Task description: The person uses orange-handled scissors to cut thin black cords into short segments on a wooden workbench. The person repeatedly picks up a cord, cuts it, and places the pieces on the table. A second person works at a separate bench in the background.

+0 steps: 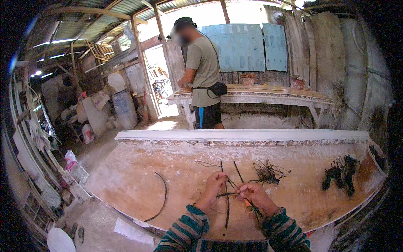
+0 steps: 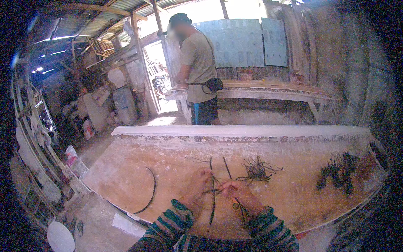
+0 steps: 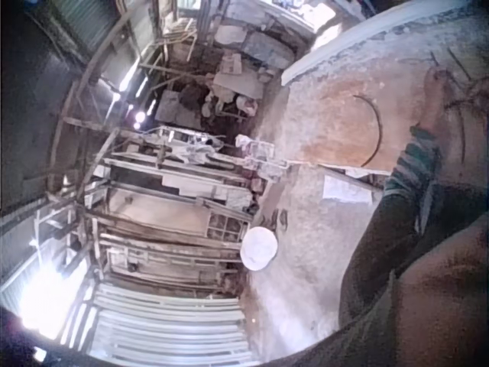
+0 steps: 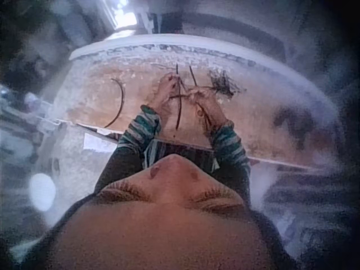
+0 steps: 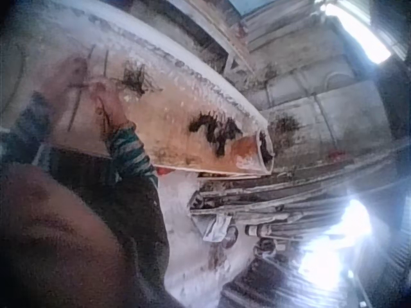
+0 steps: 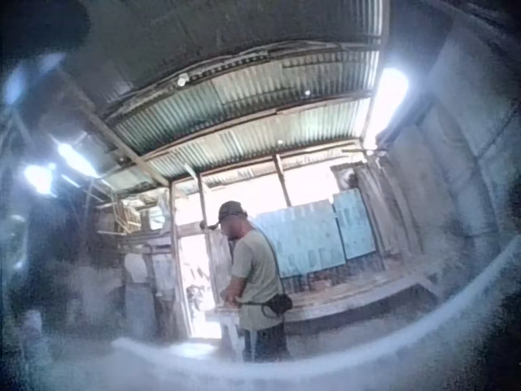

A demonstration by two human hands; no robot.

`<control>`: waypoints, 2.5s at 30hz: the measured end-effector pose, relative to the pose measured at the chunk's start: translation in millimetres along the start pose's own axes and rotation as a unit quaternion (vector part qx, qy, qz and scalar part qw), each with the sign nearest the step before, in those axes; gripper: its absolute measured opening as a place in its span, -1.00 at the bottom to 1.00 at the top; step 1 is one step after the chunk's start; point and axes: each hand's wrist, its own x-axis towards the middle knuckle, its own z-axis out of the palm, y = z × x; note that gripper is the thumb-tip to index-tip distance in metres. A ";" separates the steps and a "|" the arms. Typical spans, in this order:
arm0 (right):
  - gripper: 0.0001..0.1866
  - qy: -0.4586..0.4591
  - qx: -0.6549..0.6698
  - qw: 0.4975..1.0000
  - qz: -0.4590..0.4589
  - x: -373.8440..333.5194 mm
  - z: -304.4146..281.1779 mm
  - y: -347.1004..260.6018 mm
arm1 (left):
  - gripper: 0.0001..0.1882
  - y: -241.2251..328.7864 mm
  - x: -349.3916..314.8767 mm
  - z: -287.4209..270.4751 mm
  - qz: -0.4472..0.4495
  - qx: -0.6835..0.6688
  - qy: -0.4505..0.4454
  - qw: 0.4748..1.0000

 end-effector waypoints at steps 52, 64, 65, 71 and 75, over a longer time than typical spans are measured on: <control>-0.88 0.185 -0.149 0.967 -0.096 8.9 -8.5 12.0 | -0.90 -10.4 -6.1 13.5 0.003 0.017 -0.195 0.981; -0.84 0.389 -0.404 0.794 -0.235 15.7 -20.9 5.5 | -0.85 6.3 -20.5 19.8 0.014 0.057 -0.203 0.977; -0.84 0.380 -0.404 0.796 -0.240 15.6 -20.0 6.5 | -0.85 2.9 -16.2 19.6 0.009 0.020 -0.162 0.986; -0.86 0.222 -0.321 0.900 -0.193 9.6 -12.0 4.0 | -0.92 -25.3 10.3 2.6 -0.001 -0.030 0.024 0.999; -0.84 0.028 -0.351 0.926 -0.135 3.8 -5.9 7.2 | -0.93 -24.5 11.9 -0.3 0.049 -0.005 0.051 0.997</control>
